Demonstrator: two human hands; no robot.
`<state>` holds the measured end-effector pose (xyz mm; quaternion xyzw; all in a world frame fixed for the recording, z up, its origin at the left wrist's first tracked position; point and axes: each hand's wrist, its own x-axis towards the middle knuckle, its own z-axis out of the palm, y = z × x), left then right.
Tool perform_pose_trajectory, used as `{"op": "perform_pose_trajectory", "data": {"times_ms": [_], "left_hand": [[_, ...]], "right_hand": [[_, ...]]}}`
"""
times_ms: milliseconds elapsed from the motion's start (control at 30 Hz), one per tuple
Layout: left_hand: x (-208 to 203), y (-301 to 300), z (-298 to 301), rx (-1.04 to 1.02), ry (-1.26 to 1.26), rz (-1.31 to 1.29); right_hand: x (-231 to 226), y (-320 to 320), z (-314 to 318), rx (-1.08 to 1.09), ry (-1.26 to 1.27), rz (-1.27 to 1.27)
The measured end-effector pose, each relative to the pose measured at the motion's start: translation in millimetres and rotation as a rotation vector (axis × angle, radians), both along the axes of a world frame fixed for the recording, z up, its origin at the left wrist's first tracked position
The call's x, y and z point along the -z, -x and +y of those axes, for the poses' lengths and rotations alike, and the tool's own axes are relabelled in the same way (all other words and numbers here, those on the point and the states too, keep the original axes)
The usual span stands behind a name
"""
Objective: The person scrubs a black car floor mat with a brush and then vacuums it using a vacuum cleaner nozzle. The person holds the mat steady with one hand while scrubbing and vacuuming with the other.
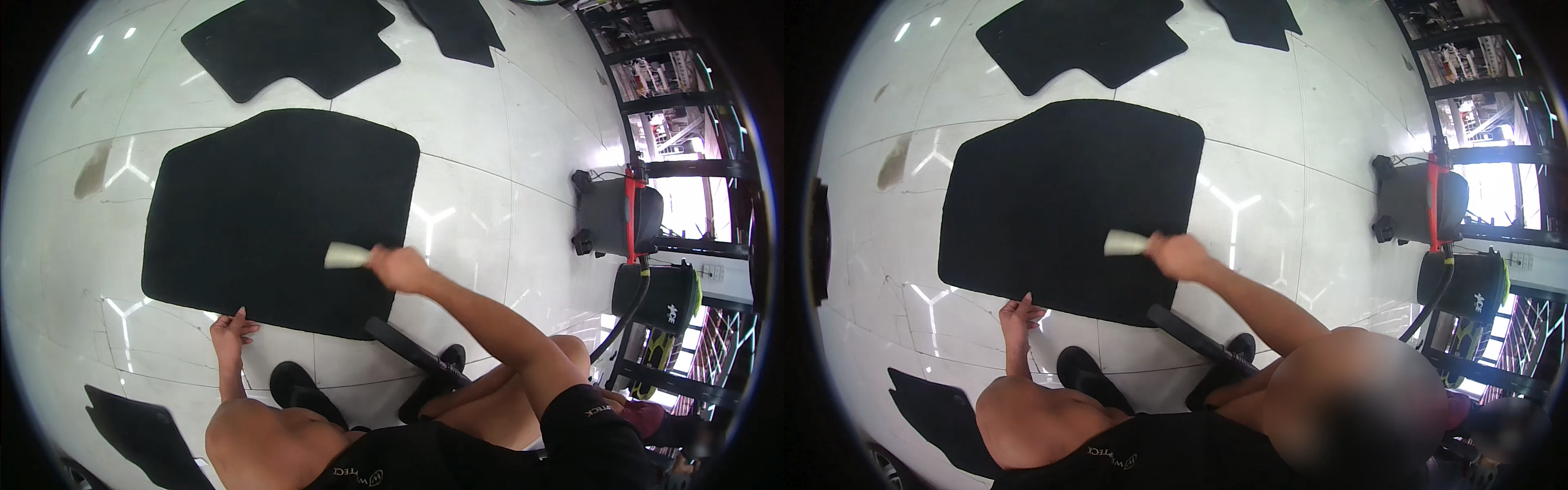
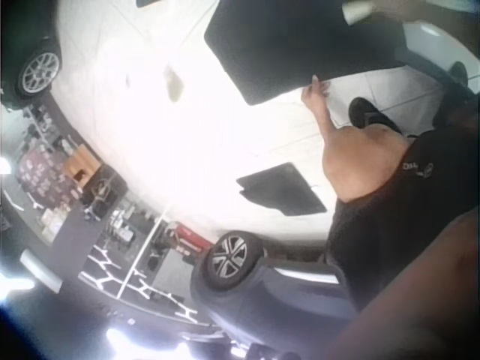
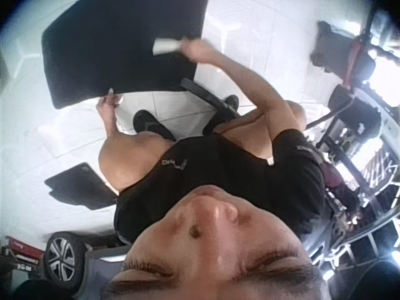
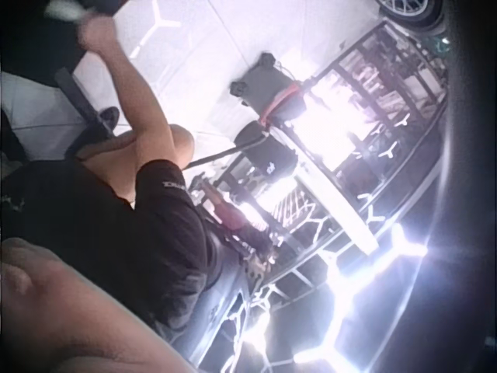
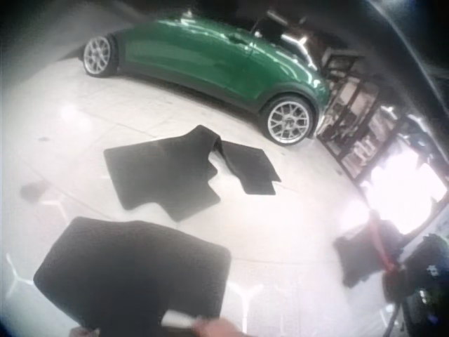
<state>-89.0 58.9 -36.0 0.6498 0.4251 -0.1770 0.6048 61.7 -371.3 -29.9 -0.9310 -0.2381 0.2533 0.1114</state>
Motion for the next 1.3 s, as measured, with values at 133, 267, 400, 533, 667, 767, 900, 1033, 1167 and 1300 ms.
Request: {"op": "perform_pose_trajectory", "data": {"times_ms": [133,267,400,533,667,767,900,1033,1167,1300], "left_hand": [[11,-6,-25,0.025,0.031,-0.055],[10,-9,-18,0.027,0.015,-0.063],[8,-1,-13,0.002,0.004,-0.043],[10,-10,-28,0.015,0.015,-0.060],[6,-14,-18,0.028,0.026,-0.076],[4,-7,-12,0.009,0.012,-0.025],[13,-18,-42,0.009,0.043,-0.064],[-21,-27,-6,0.266,-0.029,0.158],[-65,-49,-4,0.427,-0.235,0.005],[-84,-68,-49,0.273,0.132,-0.434]], "right_hand": [[14,-50,-77,0.405,0.181,-0.267],[-17,-63,-70,0.404,0.147,-0.202],[-45,31,16,-0.285,-0.048,0.159],[-15,-3,-21,-0.078,0.186,-0.037],[3,-5,-40,0.513,-0.015,-0.251],[-8,64,16,-0.154,-0.192,0.168],[12,-2,-59,0.698,0.019,-0.291],[-59,-33,-47,0.605,-0.006,-0.388],[-134,-36,-40,0.056,-0.115,-0.451],[-169,-30,-27,0.006,-0.202,-0.428]]}}
